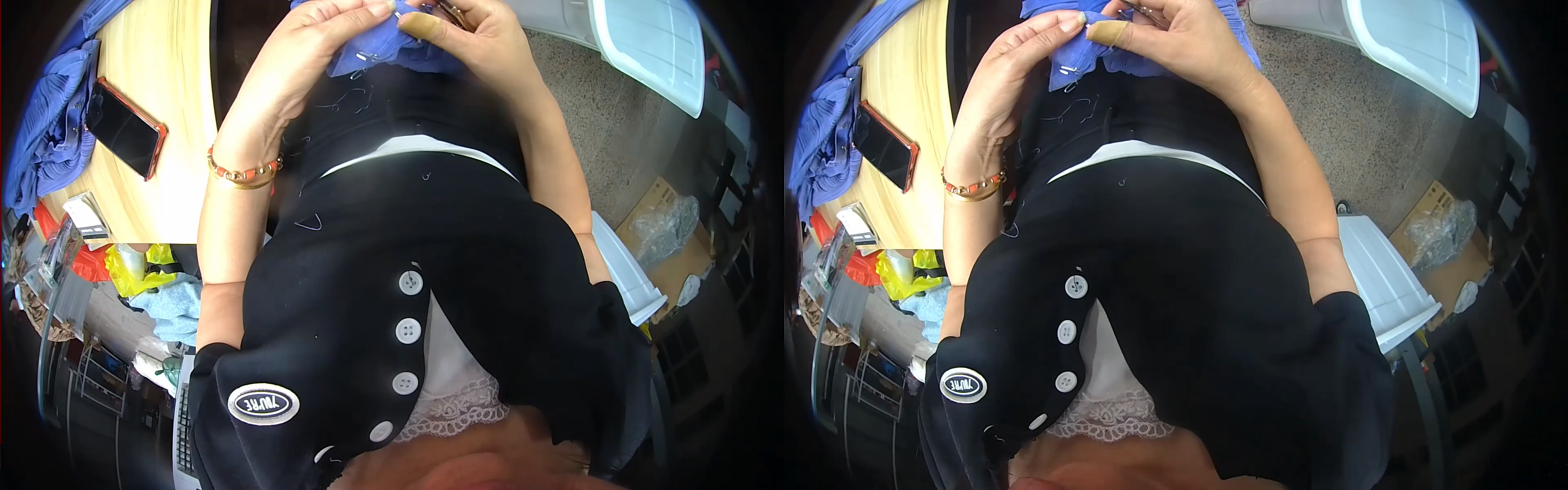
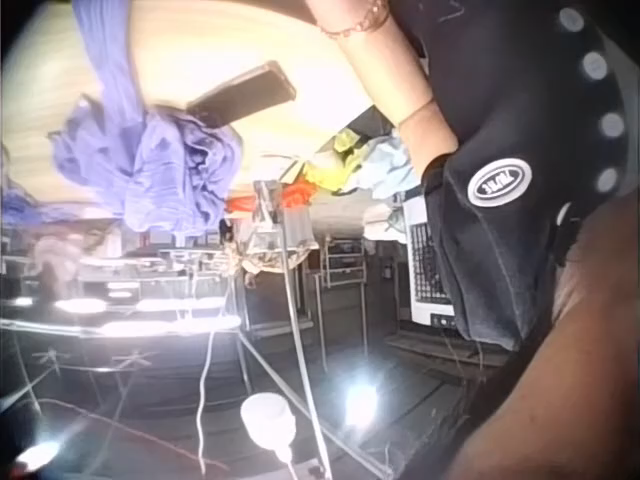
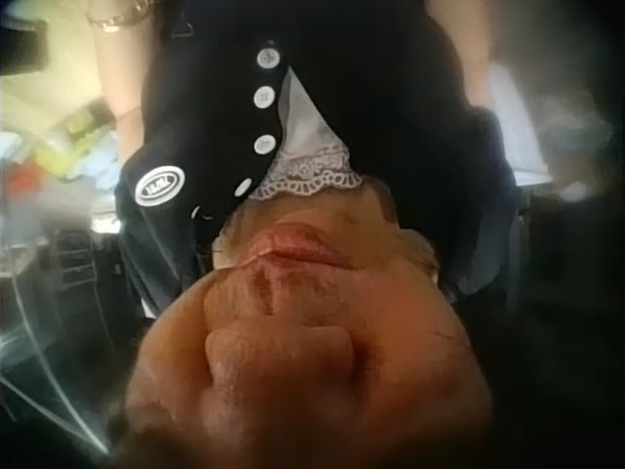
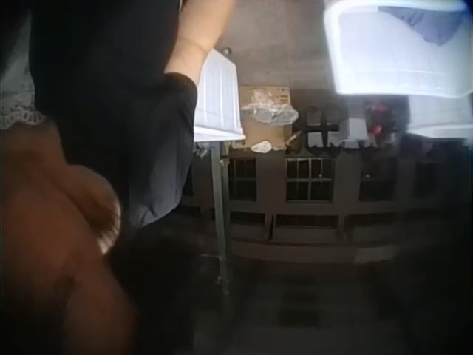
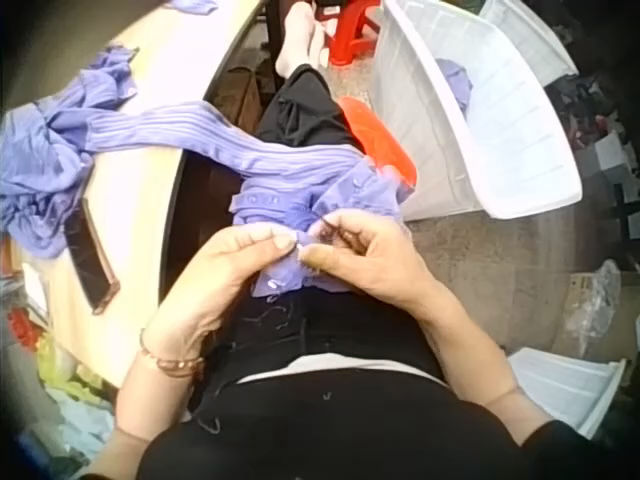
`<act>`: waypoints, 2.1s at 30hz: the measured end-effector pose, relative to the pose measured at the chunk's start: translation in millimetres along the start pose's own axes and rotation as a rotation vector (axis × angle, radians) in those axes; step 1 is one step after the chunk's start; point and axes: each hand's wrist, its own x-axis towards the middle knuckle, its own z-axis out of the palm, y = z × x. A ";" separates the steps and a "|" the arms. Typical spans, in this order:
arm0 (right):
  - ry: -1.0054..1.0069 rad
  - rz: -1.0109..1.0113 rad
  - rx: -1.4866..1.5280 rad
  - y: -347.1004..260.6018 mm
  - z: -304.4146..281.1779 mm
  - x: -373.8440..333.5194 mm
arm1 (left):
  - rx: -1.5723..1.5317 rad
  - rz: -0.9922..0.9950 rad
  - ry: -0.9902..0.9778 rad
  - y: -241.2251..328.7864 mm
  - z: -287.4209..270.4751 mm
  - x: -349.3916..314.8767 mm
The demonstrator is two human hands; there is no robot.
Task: Trimming threads and excess material from purple fabric pieces using small snips.
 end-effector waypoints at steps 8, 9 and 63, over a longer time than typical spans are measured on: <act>0.057 -0.010 0.075 -15.6 -8.9 12.7 | 0.075 0.094 -0.038 -0.6 4.8 -6.0; 0.060 -0.015 0.075 -17.6 -9.9 13.9 | 0.060 0.098 -0.055 -2.7 4.1 -6.9; 0.201 -0.517 -0.440 -47.2 13.4 -31.1 | -0.450 0.085 -0.050 33.7 19.2 -22.9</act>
